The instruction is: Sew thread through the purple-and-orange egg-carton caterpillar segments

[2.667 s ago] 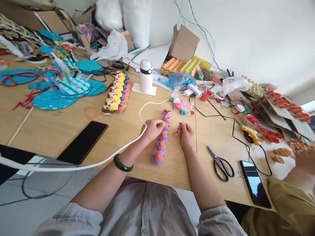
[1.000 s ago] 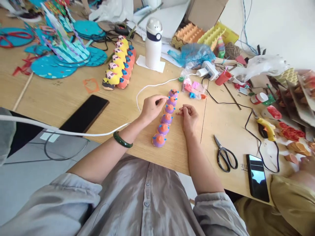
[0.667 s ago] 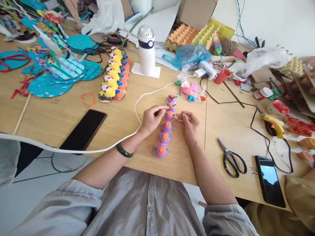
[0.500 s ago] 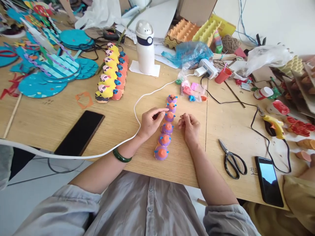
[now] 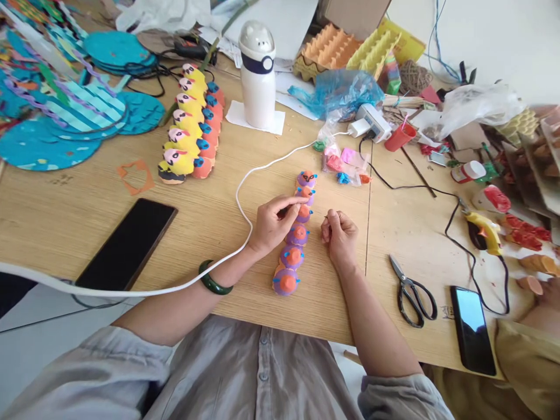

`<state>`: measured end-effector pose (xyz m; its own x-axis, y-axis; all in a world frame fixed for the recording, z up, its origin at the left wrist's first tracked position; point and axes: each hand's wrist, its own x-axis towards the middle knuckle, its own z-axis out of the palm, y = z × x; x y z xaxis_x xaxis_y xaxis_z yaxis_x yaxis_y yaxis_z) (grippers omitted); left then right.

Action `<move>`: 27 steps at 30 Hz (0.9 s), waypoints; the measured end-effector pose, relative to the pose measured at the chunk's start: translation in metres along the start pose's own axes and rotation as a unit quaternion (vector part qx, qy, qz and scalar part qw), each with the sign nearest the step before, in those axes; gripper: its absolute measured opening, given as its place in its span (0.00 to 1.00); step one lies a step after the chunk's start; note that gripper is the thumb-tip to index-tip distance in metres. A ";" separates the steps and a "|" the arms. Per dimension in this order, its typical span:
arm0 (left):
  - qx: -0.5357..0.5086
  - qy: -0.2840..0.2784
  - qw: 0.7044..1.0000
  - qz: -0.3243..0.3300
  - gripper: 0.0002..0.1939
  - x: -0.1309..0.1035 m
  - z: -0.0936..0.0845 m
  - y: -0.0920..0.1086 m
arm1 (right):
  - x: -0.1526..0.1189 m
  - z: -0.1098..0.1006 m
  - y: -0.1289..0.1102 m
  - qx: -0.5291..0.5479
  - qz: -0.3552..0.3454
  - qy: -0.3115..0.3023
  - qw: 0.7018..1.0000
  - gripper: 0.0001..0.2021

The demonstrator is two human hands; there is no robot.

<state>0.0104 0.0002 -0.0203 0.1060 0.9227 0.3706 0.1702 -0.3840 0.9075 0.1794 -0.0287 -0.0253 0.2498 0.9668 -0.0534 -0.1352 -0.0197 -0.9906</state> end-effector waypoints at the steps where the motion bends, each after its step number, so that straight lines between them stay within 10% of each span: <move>1: -0.002 0.002 1.000 0.002 0.12 0.000 0.000 0.000 | 0.000 0.000 0.000 0.001 -0.001 0.001 1.000 0.23; 16: -0.082 -0.048 0.992 -0.078 0.11 -0.005 -0.005 0.011 | -0.003 0.000 0.001 -0.018 -0.014 0.011 1.000 0.22; 27: -0.030 -0.104 0.994 -0.005 0.12 -0.010 -0.002 0.013 | -0.017 0.002 -0.001 -0.033 -0.021 0.019 0.999 0.23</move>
<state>0.0100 -0.0139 -0.0117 0.3063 0.8971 0.3184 0.1133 -0.3665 0.9235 0.1732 -0.0446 -0.0230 0.2903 0.9568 -0.0159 -0.0615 0.0021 -0.9981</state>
